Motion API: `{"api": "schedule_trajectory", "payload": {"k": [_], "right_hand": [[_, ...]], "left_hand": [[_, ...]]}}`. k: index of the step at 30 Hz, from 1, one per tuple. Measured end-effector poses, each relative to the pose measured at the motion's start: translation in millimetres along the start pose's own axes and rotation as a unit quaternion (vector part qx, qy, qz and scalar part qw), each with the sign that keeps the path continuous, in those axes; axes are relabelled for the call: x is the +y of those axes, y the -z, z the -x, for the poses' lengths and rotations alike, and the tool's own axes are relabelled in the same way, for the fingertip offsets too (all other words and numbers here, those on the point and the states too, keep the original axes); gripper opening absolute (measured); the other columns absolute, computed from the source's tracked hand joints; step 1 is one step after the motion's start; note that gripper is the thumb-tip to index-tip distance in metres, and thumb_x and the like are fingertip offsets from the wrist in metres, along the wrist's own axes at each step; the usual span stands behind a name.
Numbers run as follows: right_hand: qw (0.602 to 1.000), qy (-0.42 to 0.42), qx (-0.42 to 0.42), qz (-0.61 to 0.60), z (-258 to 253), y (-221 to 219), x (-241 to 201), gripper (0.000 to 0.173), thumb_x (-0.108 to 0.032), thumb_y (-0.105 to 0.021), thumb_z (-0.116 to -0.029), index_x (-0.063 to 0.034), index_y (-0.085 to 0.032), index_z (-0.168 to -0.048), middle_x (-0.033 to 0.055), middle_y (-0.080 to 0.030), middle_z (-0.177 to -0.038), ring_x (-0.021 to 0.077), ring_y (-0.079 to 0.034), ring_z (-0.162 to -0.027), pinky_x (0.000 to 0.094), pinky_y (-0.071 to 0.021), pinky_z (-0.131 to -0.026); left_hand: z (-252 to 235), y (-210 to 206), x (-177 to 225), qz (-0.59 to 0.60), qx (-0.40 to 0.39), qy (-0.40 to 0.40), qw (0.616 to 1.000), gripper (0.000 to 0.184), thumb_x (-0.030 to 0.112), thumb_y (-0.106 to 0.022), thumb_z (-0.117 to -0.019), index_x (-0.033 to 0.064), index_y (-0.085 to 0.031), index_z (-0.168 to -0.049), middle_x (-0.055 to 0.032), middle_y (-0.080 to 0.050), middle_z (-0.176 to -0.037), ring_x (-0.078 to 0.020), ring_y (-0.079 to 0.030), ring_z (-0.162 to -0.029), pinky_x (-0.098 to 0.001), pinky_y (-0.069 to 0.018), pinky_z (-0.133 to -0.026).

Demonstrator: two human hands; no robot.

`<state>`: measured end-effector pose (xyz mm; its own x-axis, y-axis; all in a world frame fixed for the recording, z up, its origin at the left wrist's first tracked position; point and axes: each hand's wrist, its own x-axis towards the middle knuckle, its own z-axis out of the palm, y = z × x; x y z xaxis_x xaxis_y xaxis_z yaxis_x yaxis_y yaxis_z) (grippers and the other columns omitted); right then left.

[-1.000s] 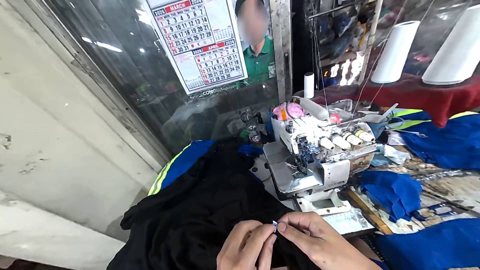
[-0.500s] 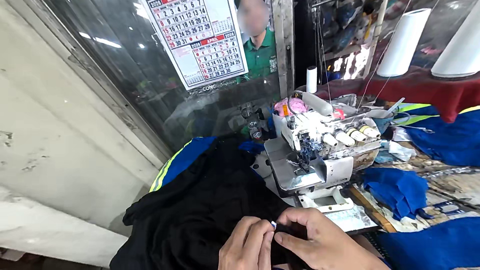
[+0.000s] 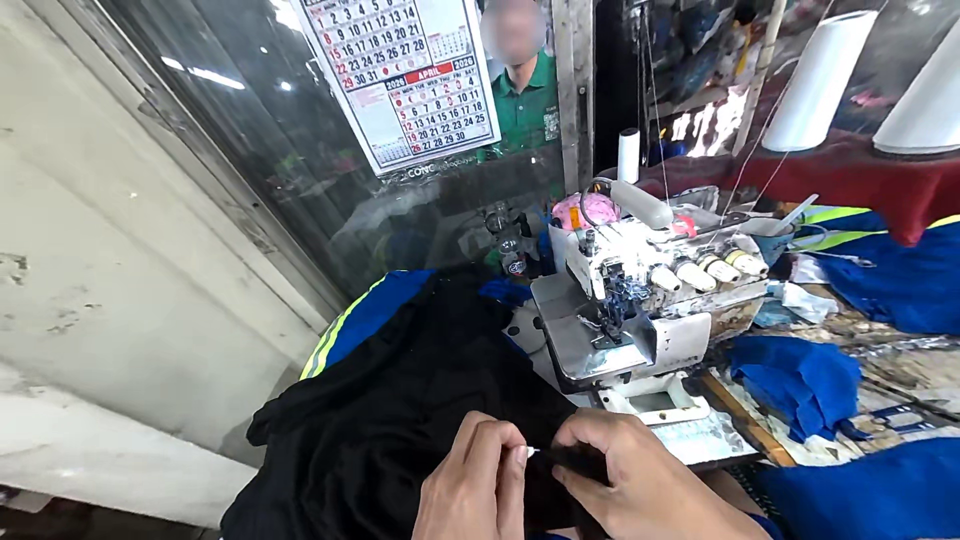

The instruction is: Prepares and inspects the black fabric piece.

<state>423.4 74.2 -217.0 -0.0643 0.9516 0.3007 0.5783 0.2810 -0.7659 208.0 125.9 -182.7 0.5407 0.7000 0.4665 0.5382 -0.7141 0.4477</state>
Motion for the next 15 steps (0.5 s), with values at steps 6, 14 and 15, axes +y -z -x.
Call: {"api": "schedule_trajectory", "payload": {"k": [6,14,15], "right_hand": [[0.999,-0.015,0.009,0.027,4.9,5.6,-7.2,0.019,-0.016,-0.070,-0.0849,-0.0147,-0.074,-0.104,0.0060,-0.069,-0.100,0.0167,-0.067,-0.093,0.0364,-0.0563,-0.081],[0.999,-0.039,0.007,-0.031,16.0,10.3,-1.3,0.031,-0.011,-0.073,-0.0785,-0.0195,-0.073,-0.109,0.0034,-0.067,-0.104,0.0143,-0.065,-0.093,0.0335,-0.0558,-0.081],[0.999,-0.022,0.009,-0.037,18.3,8.4,4.4,0.032,-0.013,-0.075,-0.0783,-0.0204,-0.072,-0.109,0.0022,-0.067,-0.104,0.0137,-0.065,-0.096,0.0338,-0.0563,-0.082]], "left_hand": [[-10.4,16.4,2.8,-0.056,-0.028,0.000,0.998,0.020,0.024,-0.051,-0.1028,0.0118,-0.067,-0.103,-0.0021,-0.063,-0.098,-0.0086,-0.062,-0.074,-0.0276,-0.0542,-0.058],[-15.2,29.7,-9.9,0.096,-0.023,0.097,0.990,0.018,0.025,-0.057,-0.1025,0.0114,-0.067,-0.106,0.0012,-0.068,-0.088,-0.0084,-0.065,-0.067,-0.0240,-0.0568,-0.057],[-13.9,27.1,-10.8,0.126,-0.034,0.110,0.985,0.015,0.021,-0.058,-0.1021,0.0114,-0.067,-0.107,0.0013,-0.069,-0.087,-0.0102,-0.066,-0.066,-0.0256,-0.0574,-0.056]]}}
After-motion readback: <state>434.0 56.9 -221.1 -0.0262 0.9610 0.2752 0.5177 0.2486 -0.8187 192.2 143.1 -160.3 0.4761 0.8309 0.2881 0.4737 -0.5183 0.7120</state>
